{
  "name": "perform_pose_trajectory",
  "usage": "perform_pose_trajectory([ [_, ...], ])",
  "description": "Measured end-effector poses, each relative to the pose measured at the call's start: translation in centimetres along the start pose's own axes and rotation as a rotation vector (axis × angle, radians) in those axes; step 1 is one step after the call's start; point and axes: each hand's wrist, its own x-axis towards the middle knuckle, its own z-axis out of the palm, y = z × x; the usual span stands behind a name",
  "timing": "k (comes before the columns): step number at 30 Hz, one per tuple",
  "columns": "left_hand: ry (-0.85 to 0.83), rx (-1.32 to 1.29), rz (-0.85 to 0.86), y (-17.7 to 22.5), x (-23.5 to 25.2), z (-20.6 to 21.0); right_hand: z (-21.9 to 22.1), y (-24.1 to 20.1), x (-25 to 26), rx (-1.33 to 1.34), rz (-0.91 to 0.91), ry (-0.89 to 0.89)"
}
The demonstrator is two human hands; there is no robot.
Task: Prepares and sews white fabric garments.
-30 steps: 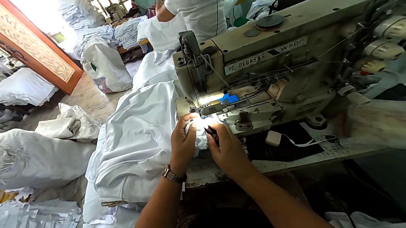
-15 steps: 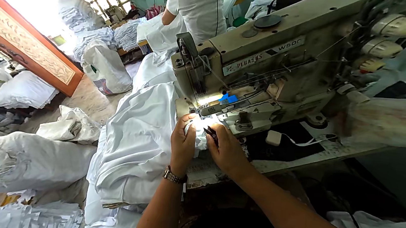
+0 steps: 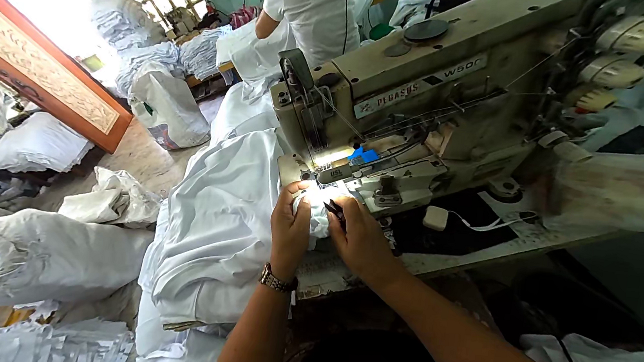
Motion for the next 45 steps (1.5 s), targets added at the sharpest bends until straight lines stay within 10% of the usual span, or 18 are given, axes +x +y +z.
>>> perform_pose_trajectory([
  [45, 0.01, -0.005, -0.02, 0.12, 0.01, 0.03, 0.23, 0.24, -0.12, 0.002, -0.023, 0.018],
])
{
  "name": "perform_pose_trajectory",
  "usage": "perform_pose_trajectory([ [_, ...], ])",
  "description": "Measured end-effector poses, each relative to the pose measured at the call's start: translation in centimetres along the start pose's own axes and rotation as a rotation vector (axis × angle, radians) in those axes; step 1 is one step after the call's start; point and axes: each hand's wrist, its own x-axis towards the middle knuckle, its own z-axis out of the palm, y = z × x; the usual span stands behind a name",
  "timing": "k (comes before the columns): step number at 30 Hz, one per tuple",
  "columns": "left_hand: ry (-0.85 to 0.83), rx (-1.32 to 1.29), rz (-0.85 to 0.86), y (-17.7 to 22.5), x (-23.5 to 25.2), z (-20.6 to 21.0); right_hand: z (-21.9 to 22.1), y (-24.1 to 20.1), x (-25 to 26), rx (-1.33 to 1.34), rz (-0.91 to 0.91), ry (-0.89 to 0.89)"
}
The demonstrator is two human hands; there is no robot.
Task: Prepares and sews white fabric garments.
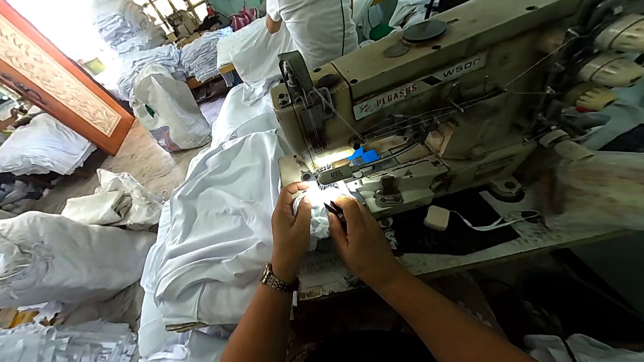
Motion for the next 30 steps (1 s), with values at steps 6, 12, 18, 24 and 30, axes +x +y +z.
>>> perform_pose_trajectory([
  [6, -0.004, 0.007, 0.006, -0.02, 0.01, -0.06, -0.1, -0.01, 0.09, 0.011, -0.002, -0.002],
  [12, 0.0, 0.005, 0.001, 0.04, 0.01, -0.04, -0.04, -0.1, 0.11, 0.007, 0.007, 0.002],
  [18, 0.002, -0.002, 0.002, -0.04, 0.05, 0.03, 0.03, 0.15, 0.0, 0.017, -0.025, 0.011],
  [24, 0.005, 0.003, -0.001, -0.04, 0.0, 0.06, 0.26, 0.64, -0.17, 0.013, -0.091, 0.027],
  [30, -0.002, 0.018, 0.004, -0.01, -0.04, 0.05, 0.43, 0.78, -0.15, -0.008, -0.138, 0.038],
])
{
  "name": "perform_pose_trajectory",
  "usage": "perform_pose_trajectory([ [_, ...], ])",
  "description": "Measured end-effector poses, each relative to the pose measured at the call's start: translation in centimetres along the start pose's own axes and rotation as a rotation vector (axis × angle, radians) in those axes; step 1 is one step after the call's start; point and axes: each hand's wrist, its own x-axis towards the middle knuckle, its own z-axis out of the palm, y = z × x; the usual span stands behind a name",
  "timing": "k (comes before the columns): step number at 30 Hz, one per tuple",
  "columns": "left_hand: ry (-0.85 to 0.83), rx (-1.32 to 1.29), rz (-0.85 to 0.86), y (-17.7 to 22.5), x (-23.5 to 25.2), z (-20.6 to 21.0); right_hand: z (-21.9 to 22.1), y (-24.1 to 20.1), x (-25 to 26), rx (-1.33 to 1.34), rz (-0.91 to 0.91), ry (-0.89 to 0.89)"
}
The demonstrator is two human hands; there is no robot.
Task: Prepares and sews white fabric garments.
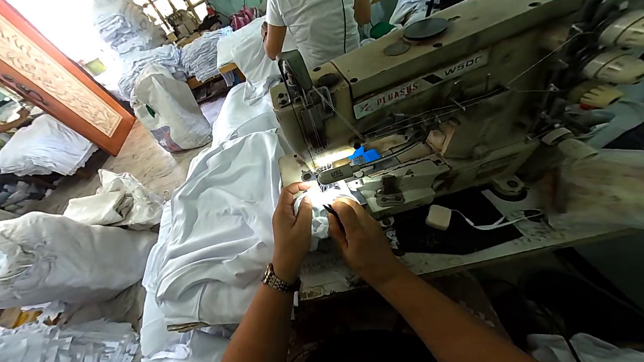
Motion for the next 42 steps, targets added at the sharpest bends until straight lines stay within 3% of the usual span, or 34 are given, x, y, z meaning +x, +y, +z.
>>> perform_pose_trajectory([
  [16, -0.008, 0.015, 0.013, 0.0, 0.0, 0.0, 0.3, 0.4, -0.2, -0.021, -0.037, 0.026],
  [42, -0.004, -0.032, -0.049, -0.3, 0.3, -0.5, -0.5, 0.0, 0.0, -0.008, 0.104, 0.0],
])
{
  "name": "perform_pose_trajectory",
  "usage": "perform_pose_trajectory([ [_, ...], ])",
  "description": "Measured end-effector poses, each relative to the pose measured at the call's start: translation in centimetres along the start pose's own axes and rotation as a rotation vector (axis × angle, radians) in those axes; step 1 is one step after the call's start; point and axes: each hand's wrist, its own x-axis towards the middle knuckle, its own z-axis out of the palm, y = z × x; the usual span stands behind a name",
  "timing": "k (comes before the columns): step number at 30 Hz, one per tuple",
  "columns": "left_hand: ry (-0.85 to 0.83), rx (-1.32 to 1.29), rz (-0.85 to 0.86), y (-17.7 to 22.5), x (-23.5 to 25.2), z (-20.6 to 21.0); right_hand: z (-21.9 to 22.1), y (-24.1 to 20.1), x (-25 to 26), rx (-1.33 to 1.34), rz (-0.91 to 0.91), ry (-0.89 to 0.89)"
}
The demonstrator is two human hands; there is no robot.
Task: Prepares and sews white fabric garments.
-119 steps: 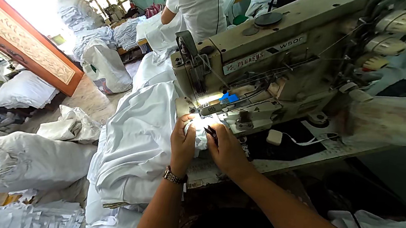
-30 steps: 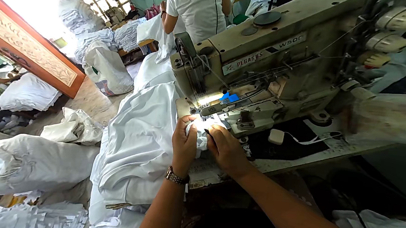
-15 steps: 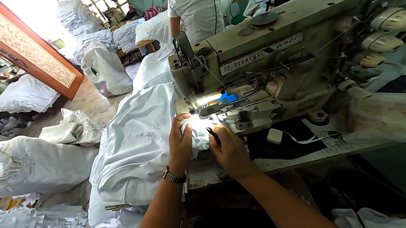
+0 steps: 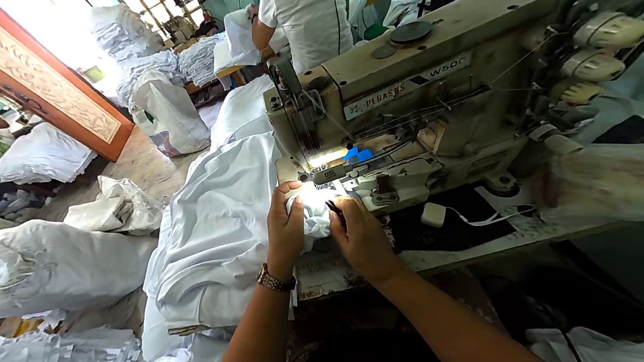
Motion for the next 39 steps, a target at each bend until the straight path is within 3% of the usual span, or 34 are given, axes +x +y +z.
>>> perform_pose_trajectory([
  [14, -0.006, -0.014, 0.004, 0.1, -0.1, 0.2, 1.0, 0.7, -0.8, 0.101, 0.012, 0.092],
  [20, -0.002, -0.01, -0.005, 0.1, -0.1, 0.0, 0.7, 0.6, -0.2, 0.335, 0.183, 0.169],
  [27, -0.048, 0.013, 0.014, 0.0, 0.0, -0.2, -0.5, 0.5, 0.4, 0.346, 0.228, 0.082],
  [33, -0.096, 0.01, 0.023, 0.0, 0.1, -0.4, -2.7, 0.7, 2.5, 0.207, 0.182, 0.024],
  [37, -0.097, 0.018, 0.013, 0.2, 0.1, -0.5, -2.8, 0.9, 2.7, 0.272, 0.229, -0.129],
  [39, -0.098, 0.017, 0.014, 0.1, 0.1, -0.5, -2.6, 1.1, 2.4, 0.308, 0.212, -0.11],
])
